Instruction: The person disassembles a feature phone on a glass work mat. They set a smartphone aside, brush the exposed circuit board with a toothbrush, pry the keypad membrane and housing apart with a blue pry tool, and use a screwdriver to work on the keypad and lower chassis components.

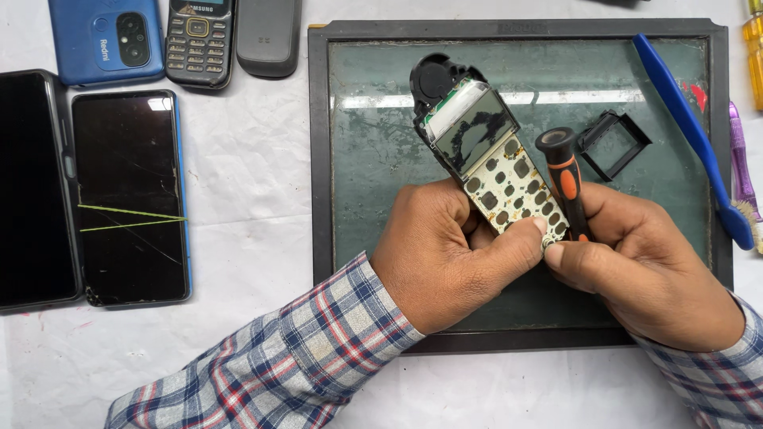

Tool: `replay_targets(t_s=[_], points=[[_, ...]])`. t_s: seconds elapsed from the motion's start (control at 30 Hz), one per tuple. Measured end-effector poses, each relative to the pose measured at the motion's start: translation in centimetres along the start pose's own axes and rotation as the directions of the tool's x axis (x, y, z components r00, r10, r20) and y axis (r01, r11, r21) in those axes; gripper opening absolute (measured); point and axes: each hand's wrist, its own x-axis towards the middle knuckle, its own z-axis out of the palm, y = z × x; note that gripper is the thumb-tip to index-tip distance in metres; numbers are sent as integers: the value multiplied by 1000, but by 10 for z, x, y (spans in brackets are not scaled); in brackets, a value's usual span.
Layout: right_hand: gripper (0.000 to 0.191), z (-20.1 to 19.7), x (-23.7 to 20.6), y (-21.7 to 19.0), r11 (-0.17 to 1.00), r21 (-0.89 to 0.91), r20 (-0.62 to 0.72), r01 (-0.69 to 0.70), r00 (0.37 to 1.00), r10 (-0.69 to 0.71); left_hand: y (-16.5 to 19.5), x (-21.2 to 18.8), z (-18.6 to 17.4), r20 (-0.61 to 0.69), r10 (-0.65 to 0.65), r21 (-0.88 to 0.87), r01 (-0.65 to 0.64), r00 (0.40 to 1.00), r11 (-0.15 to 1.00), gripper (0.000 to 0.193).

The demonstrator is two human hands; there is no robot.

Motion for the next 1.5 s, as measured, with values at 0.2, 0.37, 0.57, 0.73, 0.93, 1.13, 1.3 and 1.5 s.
replay_targets(t_s=[0.2, 0.37, 0.57, 0.73, 0.93, 1.13, 1.3, 1.5], points=[[38, -5, -2, 5, 1000, 27, -1, -15, 1000, 15, 1, 1, 0, 6, -3, -4, 3, 1000, 1000, 17], [36, -4, -2, 6, 999, 42, -2, -21, 1000, 22, -1, 1, 0, 1, -34, -24, 34, 999, 999, 18], [38, -1, 0, 5, 1000, -1, -8, -13, 1000, 13, -4, 1, 0, 1, -35, -18, 35, 999, 999, 18], [36, -3, 0, 10, 1000, 5, -7, -31, 999, 31, -8, 0, 0, 15, -14, 6, 13, 1000, 1000, 18], [31, -3, 2, 10, 991, 120, 34, -64, 998, 60, -9, -1, 0, 2, -35, -17, 35, 999, 999, 18], [43, 4, 4, 1, 999, -1, 0, -37, 999, 37, -4, 0, -2, 6, -94, -57, 94, 996, 994, 21], [43, 3, 4, -1, 993, 86, 101, -76, 993, 67, -6, 1, -2, 5, -118, -51, 118, 993, 992, 24], [36, -5, 6, 10, 990, 87, 152, -107, 984, 93, -11, -1, -5, 7, -132, -41, 132, 991, 990, 24]])
